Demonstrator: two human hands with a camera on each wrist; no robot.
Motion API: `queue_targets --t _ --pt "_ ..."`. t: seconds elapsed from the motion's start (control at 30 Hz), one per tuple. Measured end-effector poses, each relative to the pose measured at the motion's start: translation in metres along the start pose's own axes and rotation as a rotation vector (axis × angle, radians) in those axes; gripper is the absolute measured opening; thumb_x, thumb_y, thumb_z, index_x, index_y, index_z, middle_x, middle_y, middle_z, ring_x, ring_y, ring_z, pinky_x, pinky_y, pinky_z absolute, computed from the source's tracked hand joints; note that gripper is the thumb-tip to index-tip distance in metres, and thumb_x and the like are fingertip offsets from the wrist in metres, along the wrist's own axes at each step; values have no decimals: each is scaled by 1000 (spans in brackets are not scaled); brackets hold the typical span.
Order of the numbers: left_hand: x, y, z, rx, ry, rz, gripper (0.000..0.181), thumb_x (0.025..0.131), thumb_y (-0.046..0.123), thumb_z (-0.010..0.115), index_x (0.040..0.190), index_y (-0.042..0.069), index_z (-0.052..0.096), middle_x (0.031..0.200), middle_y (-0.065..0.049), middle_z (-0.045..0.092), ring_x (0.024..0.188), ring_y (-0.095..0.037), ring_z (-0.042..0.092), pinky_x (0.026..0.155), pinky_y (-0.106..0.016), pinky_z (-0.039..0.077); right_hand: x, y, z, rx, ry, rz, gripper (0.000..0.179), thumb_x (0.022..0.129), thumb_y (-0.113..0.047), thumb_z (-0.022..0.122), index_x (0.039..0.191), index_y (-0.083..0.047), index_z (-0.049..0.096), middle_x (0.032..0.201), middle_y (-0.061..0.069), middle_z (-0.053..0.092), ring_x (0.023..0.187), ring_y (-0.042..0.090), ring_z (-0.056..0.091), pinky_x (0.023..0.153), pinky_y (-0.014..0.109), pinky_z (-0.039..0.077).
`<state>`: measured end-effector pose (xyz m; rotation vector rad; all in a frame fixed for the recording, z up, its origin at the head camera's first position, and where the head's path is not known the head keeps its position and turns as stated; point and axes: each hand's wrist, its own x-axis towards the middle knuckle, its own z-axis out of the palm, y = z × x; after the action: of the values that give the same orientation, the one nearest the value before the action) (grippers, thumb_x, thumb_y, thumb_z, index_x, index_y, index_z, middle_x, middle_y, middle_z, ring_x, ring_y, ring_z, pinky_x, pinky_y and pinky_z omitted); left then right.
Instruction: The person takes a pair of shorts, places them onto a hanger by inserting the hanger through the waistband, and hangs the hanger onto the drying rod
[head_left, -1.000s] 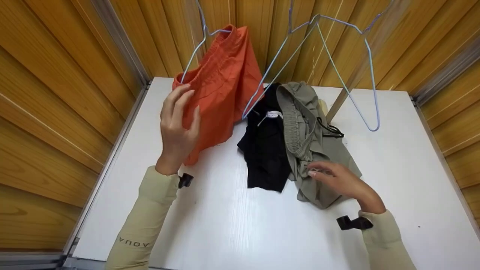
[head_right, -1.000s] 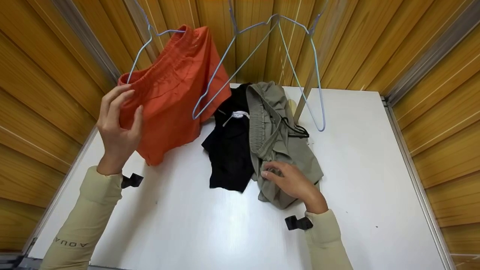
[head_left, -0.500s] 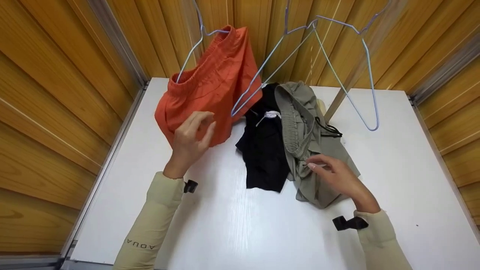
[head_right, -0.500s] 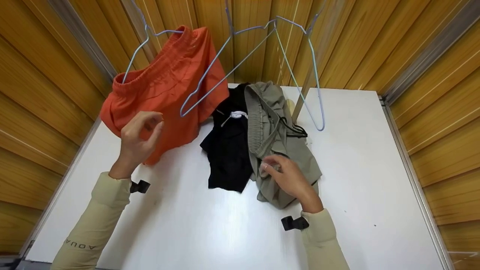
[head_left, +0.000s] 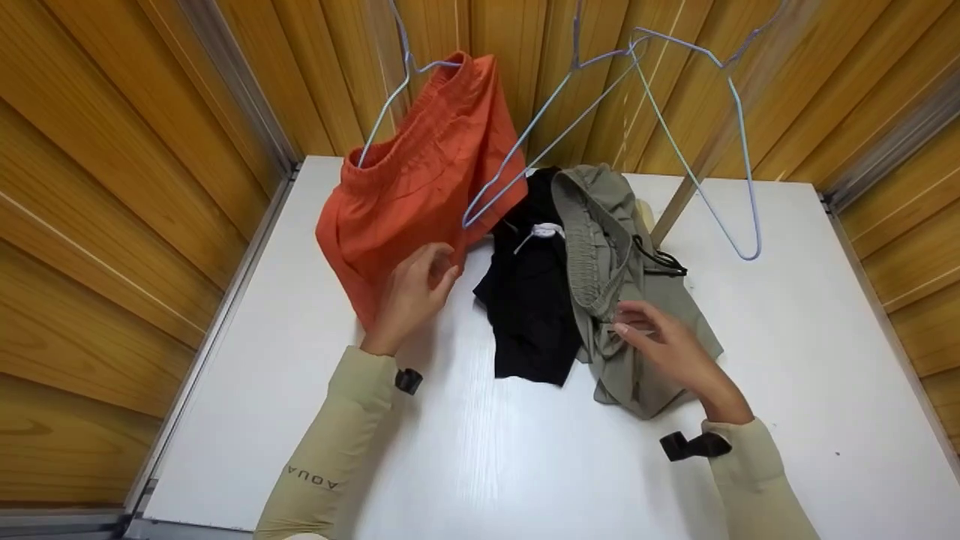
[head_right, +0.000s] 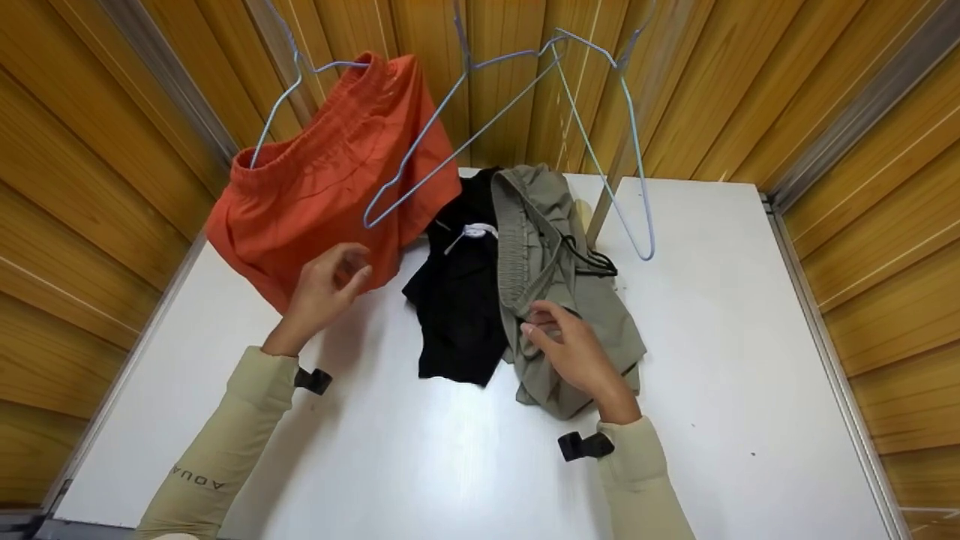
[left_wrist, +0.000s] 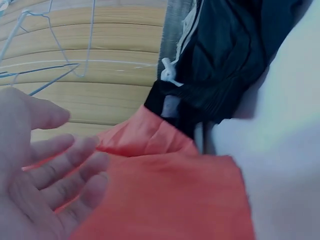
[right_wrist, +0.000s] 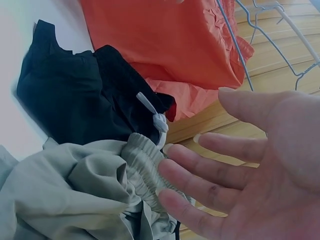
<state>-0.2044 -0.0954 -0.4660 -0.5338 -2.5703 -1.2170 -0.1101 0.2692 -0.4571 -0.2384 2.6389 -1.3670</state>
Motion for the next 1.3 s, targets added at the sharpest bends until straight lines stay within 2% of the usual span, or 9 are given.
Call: queue_targets --t 0.1,0.2,0.4,0.7,0.8,0.93,1.07,1.2,1.3 --pt "3 -3 11 -13 -17 -30 21 92 16 64 111 6 62 93 -9 64 85 -24 60 77 -33 51 2 0 1 3 21 11 47 100 -29 53 138 -2 46 127 17 60 115 20 56 90 14 44" --pt "5 -7 23 -10 -35 -63 18 92 16 64 107 6 63 91 -9 64 83 -24 60 75 -32 49 5 0 3 16 46 15 47 100 -28 53 137 0 46 126 17 60 111 8 55 90 12 43" --pt "7 -13 42 60 -65 -131 20 91 22 64 107 9 65 92 -5 66 77 -18 61 71 -32 49 10 0 7 35 93 35 47 99 -30 55 136 -1 48 125 16 60 104 -6 51 88 11 43" --pt "13 -14 61 34 -154 -228 27 91 25 64 112 7 65 106 -8 67 83 -22 64 79 -37 50 16 -2 11 66 105 78 49 99 -34 54 138 -5 48 130 16 57 110 4 52 90 14 41" --pt "14 -16 67 54 -183 -250 30 91 26 64 114 7 65 110 -9 67 88 -24 64 83 -38 50 20 -2 15 102 106 83 49 99 -32 55 137 -3 47 129 17 57 110 8 53 89 14 43" --pt "15 -16 75 102 -202 -280 30 90 27 67 113 8 66 111 -8 67 98 -27 63 88 -41 49 24 -3 20 164 106 77 46 99 -26 56 136 -1 47 127 19 56 104 4 55 86 15 47" --pt "15 -17 80 128 -199 -311 27 88 27 68 109 10 65 107 -6 68 102 -28 62 86 -43 49 26 -3 24 189 103 71 42 99 -21 56 135 0 48 127 21 56 98 -1 56 83 17 49" --pt "14 -18 84 113 -199 -335 26 88 24 69 110 11 62 105 -6 68 99 -26 63 83 -43 50 27 -5 28 197 105 90 43 98 -21 56 135 1 48 126 21 56 100 9 58 84 21 50" --pt "14 -18 85 105 -218 -357 28 88 23 68 112 11 61 105 -8 68 97 -27 63 81 -44 50 28 -7 31 203 105 102 43 98 -21 57 134 1 49 126 20 57 99 9 58 84 24 50"
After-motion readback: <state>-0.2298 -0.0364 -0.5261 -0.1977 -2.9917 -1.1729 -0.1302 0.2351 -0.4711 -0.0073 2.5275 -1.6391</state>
